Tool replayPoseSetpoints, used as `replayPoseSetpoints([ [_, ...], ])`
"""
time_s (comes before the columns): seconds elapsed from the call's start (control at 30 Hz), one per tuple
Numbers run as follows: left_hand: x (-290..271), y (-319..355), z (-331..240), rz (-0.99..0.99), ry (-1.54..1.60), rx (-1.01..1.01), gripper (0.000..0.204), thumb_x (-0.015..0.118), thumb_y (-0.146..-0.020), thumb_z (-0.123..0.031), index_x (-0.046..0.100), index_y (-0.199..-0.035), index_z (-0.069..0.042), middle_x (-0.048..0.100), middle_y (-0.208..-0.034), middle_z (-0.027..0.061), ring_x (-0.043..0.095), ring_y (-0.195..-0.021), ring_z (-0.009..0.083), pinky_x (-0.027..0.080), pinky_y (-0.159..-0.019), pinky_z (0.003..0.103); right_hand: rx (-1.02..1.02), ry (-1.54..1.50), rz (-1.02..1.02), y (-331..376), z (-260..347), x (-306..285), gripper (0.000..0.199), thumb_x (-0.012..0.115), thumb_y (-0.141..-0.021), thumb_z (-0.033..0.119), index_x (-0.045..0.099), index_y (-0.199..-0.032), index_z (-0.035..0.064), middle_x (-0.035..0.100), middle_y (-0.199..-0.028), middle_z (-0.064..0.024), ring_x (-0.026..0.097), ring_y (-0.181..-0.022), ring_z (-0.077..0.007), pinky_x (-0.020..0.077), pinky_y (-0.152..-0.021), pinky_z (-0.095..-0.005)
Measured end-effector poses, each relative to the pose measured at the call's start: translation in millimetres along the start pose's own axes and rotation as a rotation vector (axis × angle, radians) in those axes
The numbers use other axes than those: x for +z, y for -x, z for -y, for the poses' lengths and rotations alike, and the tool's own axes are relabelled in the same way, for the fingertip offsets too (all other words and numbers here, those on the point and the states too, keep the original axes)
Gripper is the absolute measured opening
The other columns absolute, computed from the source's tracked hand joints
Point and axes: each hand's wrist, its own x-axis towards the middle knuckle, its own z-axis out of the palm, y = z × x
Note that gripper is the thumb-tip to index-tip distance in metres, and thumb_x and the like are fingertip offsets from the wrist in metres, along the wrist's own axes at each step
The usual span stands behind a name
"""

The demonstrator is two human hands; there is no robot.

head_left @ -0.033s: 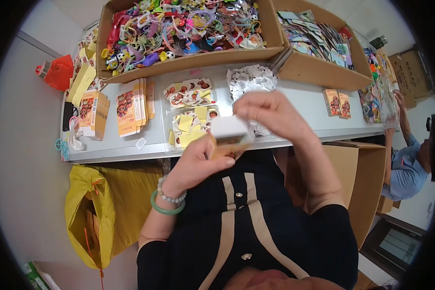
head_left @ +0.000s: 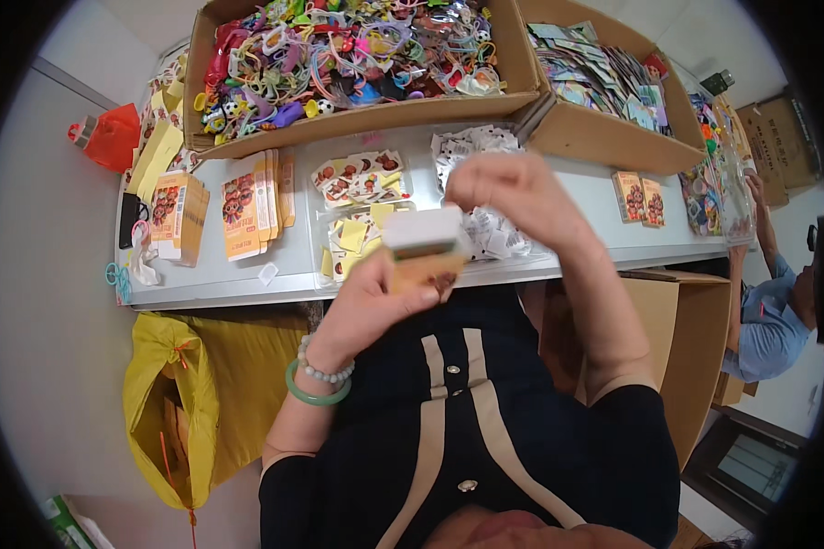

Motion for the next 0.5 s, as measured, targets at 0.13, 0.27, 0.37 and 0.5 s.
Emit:
replayPoseSetpoints([
  [0.13,-8,-10,-8,-0.237,0.283,-0.016,0.045,0.064,-0.083,-0.005,0.043,-0.122,-0.002,0.058,-0.110,0.0063,0.057,-0.097,0.0128,0.046,-0.087,0.029,-0.084,0.655,-0.280,-74,-1,-48,0.020,0.058,-0.083,0.018,0.064,-0.088,0.0003,0.064,-0.078,-0.0090,0.059,-0.069,-0.0176,0.0477,-0.064,-0.0306],
  [0.27,-14,-19,-17,-0.239,0.252,0.023,0.047,0.062,-0.083,-0.002,0.042,-0.126,-0.002,0.054,-0.119,0.0065,0.053,-0.108,0.0141,0.042,-0.095,0.029,0.260,1.557,-0.005,-127,-8,-70,0.023,0.055,-0.082,0.021,0.066,-0.091,0.0028,0.066,-0.086,-0.0173,0.064,-0.078,-0.0313,0.0501,-0.069,-0.0399],
  [0.37,-21,-25,-19,-0.215,0.250,0.027,0.049,0.061,-0.082,0.001,0.041,-0.127,-0.001,0.053,-0.120,0.0074,0.052,-0.110,0.0149,0.041,-0.096,0.028,0.344,1.500,0.179,-145,-14,-61,0.023,0.054,-0.076,0.010,0.069,-0.093,0.0070,0.068,-0.094,-0.0126,0.065,-0.092,-0.0288,0.0504,-0.074,-0.0395],
  [0.5,-31,-34,-24,-0.243,0.241,-0.009,0.042,0.064,-0.081,-0.001,0.048,-0.120,0.000,0.059,-0.110,0.0066,0.057,-0.100,0.0134,0.047,-0.087,0.028,0.193,1.496,0.148,-145,-27,-75,0.032,0.054,-0.075,0.009,0.064,-0.106,0.0139,0.067,-0.094,-0.0126,0.063,-0.095,-0.0299,0.0500,-0.076,-0.0410],
])
